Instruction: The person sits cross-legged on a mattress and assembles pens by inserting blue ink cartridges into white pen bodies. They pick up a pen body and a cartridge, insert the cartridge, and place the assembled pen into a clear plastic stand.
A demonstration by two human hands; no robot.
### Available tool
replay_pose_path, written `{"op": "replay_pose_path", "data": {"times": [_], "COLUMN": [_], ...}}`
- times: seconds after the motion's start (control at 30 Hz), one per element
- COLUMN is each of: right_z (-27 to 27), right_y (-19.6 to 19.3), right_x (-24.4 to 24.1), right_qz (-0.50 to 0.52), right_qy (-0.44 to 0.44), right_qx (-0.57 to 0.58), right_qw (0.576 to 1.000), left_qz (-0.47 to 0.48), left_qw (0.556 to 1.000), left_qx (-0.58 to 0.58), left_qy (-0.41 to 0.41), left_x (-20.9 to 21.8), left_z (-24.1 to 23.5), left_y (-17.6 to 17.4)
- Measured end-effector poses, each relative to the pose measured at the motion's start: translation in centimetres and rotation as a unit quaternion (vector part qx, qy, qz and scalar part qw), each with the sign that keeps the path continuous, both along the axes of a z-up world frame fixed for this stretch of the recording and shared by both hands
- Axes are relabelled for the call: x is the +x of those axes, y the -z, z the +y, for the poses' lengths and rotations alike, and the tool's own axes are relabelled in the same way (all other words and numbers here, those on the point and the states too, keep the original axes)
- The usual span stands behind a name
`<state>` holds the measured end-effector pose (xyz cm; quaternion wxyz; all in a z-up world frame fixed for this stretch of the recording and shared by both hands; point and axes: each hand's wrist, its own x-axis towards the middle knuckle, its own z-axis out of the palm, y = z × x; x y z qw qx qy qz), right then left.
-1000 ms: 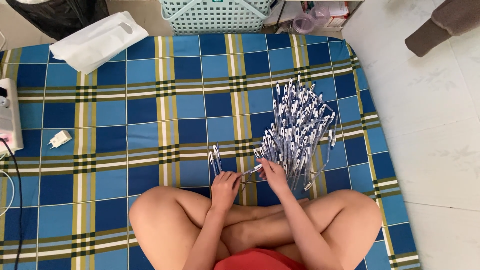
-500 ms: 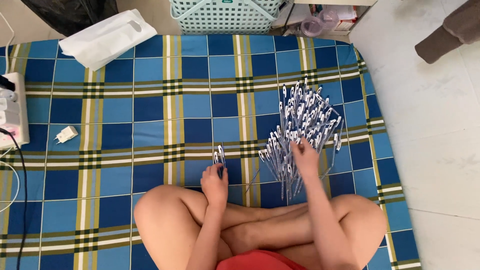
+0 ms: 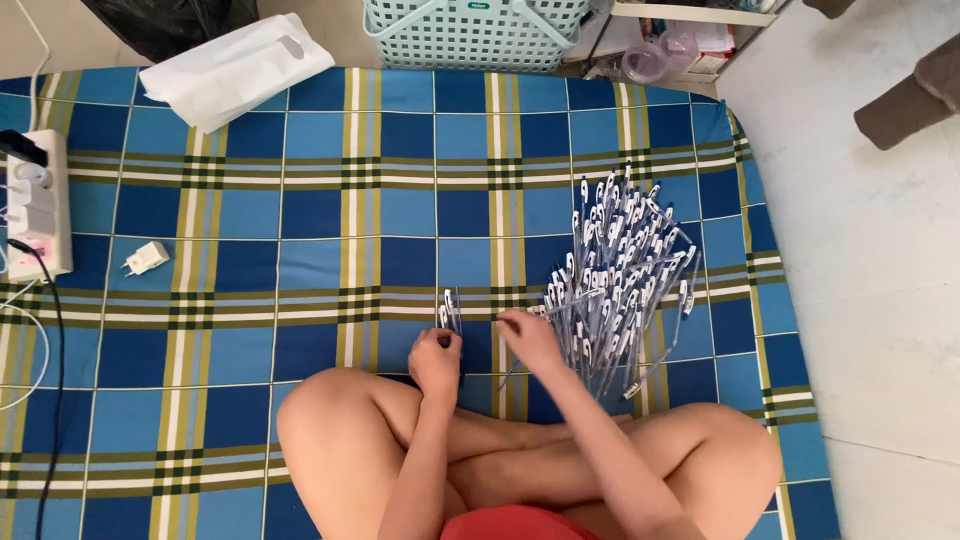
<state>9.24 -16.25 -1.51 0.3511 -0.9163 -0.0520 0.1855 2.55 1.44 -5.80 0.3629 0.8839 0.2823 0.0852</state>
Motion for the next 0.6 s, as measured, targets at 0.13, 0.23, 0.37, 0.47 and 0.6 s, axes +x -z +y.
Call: {"op": "replay_pose_path", "data": {"times": [0.13, 0.23, 0.37, 0.47, 0.6], "right_z": [3.9, 6.0, 7.5, 8.2, 8.9], "right_y": [2.5, 1.2, 1.1, 1.0, -0.9], "right_x": [0.5, 1.2, 1.8, 2.2, 2.4], "right_qz": [0.004, 0.020, 0.012, 0.039, 0.054], "right_qy": [-0.008, -0.011, -0.020, -0.011, -0.023], "right_qx": [0.018, 0.000, -0.037, -0.100, -0.133], "right_qw": [1.000, 1.000, 0.999, 0.994, 0.989], "left_qz": [-0.003, -0.005, 0.008, 0.013, 0.020], "left_qw": [0.999, 0.999, 0.997, 0.996, 0.999], "left_qx": [-0.041, 0.020, 0.055, 0.067, 0.038], "left_qy": [-0.002, 0.040, 0.061, 0.057, 0.032], "left_x": [0.1, 0.3, 1.1, 1.1, 1.0], "left_z": [0.4, 0.1, 0.4, 0.6, 0.5], "left_y": [-1.7, -1.6, -0.2, 0.2, -0.6]}}
